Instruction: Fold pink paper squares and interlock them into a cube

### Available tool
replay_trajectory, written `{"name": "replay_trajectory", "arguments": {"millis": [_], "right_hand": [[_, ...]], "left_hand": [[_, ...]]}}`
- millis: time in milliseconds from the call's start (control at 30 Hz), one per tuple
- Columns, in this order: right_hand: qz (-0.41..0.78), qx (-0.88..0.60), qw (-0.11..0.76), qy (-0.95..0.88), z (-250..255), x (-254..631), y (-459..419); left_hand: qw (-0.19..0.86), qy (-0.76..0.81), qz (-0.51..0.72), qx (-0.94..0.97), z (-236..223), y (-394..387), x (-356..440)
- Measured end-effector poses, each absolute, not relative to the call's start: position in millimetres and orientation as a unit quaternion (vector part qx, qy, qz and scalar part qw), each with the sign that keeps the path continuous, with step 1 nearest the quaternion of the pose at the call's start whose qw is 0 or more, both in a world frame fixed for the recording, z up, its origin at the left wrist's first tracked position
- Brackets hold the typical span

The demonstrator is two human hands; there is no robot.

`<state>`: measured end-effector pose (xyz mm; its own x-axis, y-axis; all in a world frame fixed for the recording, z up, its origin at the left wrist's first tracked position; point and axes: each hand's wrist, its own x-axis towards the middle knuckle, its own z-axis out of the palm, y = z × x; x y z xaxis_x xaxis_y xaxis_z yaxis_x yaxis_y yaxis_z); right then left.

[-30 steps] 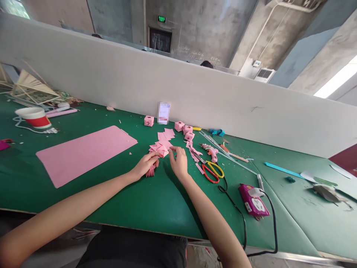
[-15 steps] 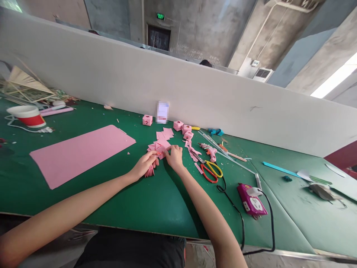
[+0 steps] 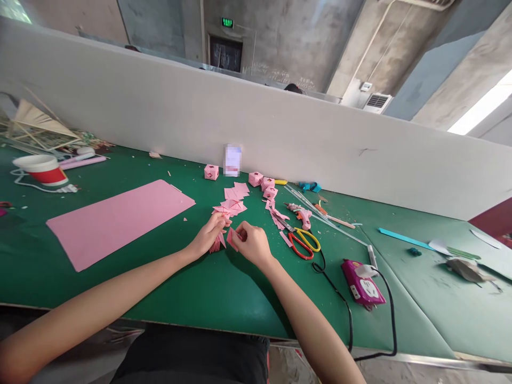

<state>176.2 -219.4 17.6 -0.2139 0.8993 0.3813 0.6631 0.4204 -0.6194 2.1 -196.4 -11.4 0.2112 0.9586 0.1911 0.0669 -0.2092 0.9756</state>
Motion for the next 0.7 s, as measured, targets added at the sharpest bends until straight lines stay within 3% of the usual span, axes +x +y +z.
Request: {"name": "replay_trajectory", "arguments": {"millis": [233,333,533,700], "right_hand": [[0.158,-0.464,0.360,-0.794,9.1,160.1,-225.9],[0.191,-0.436,0.370,-0.798,7.0,162.1,-225.6],[0.254,-0.381,0.303,-0.836,16.8,169.6,-233.0],[0.287,-0.383,0.323,-0.817,12.4,169.9,-228.4]], "left_hand": [[0.460,0.439,0.457,0.622,-6.3,-199.7,1.9],[0.449,0.446,0.456,0.626,-4.4,-200.5,1.8],[0.456,0.445,0.451,0.624,-4.1,-199.1,1.1],[0.477,0.424,0.446,0.627,-2.3,-198.7,0.0]]}}
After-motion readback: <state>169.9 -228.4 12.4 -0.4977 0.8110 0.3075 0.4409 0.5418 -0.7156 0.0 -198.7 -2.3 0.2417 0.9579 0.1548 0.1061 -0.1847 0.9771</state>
